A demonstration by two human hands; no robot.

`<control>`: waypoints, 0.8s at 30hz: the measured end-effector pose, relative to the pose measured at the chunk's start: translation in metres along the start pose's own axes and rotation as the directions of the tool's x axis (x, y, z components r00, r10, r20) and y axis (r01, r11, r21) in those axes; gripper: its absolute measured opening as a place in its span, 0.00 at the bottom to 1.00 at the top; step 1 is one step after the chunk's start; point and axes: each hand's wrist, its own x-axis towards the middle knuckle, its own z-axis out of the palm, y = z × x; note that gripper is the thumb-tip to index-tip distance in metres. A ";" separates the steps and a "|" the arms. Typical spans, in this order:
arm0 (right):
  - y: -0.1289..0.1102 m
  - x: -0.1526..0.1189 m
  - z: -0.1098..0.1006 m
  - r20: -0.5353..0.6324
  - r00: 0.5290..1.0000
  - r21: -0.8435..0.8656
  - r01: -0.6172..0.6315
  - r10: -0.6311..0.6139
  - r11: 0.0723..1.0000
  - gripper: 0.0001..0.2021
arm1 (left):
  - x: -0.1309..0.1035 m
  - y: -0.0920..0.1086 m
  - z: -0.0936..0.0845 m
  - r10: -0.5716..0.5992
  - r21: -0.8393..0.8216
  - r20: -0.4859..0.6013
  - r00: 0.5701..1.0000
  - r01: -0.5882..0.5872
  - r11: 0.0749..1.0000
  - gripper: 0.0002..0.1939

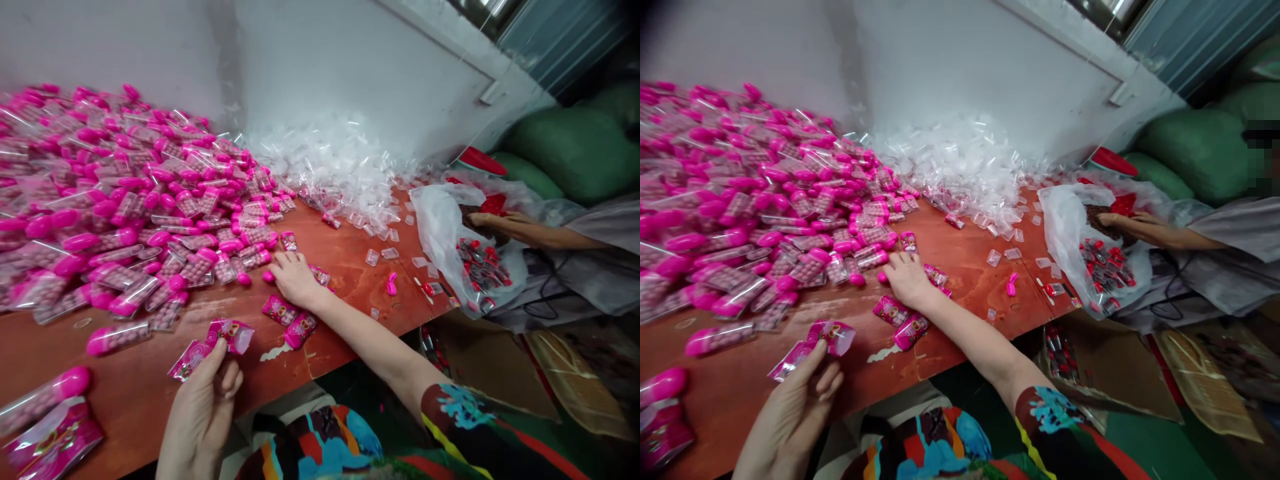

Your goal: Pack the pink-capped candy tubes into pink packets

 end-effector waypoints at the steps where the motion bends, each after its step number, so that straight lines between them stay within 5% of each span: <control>1: -0.007 -0.007 -0.001 -0.023 1.000 0.077 0.005 -0.003 0.997 0.11 | 0.000 0.001 0.000 0.004 -0.011 0.001 1.000 -0.004 1.000 0.22; 4: -0.031 -0.032 -0.004 -0.081 0.985 0.521 -0.087 0.151 0.849 0.12 | -0.001 0.005 0.001 0.041 -0.034 -0.010 0.999 -0.041 0.999 0.20; 7: -0.059 -0.062 -0.004 0.108 0.950 0.934 -0.198 0.294 0.299 0.13 | -0.005 0.006 0.004 0.079 -0.067 -0.021 0.997 -0.081 0.994 0.18; 9: -0.080 -0.079 -0.003 0.229 0.941 0.973 -0.230 0.250 -0.025 0.15 | -0.008 0.004 0.004 0.081 -0.096 -0.033 0.996 -0.084 0.992 0.18; 10: -0.089 -0.086 -0.002 0.255 0.939 0.965 -0.234 0.230 -0.116 0.16 | -0.009 0.003 0.003 0.077 -0.108 -0.039 0.996 -0.081 0.991 0.17; 13: -0.111 -0.099 -0.001 0.256 0.938 0.955 -0.206 0.235 -0.215 0.20 | -0.013 -0.003 0.000 0.062 -0.121 -0.039 0.997 -0.067 0.990 0.16; 24: -0.125 -0.105 -0.010 0.333 0.935 0.922 -0.295 0.126 -0.252 0.27 | -0.024 -0.011 -0.011 0.090 -0.016 0.130 0.987 -0.088 0.996 0.18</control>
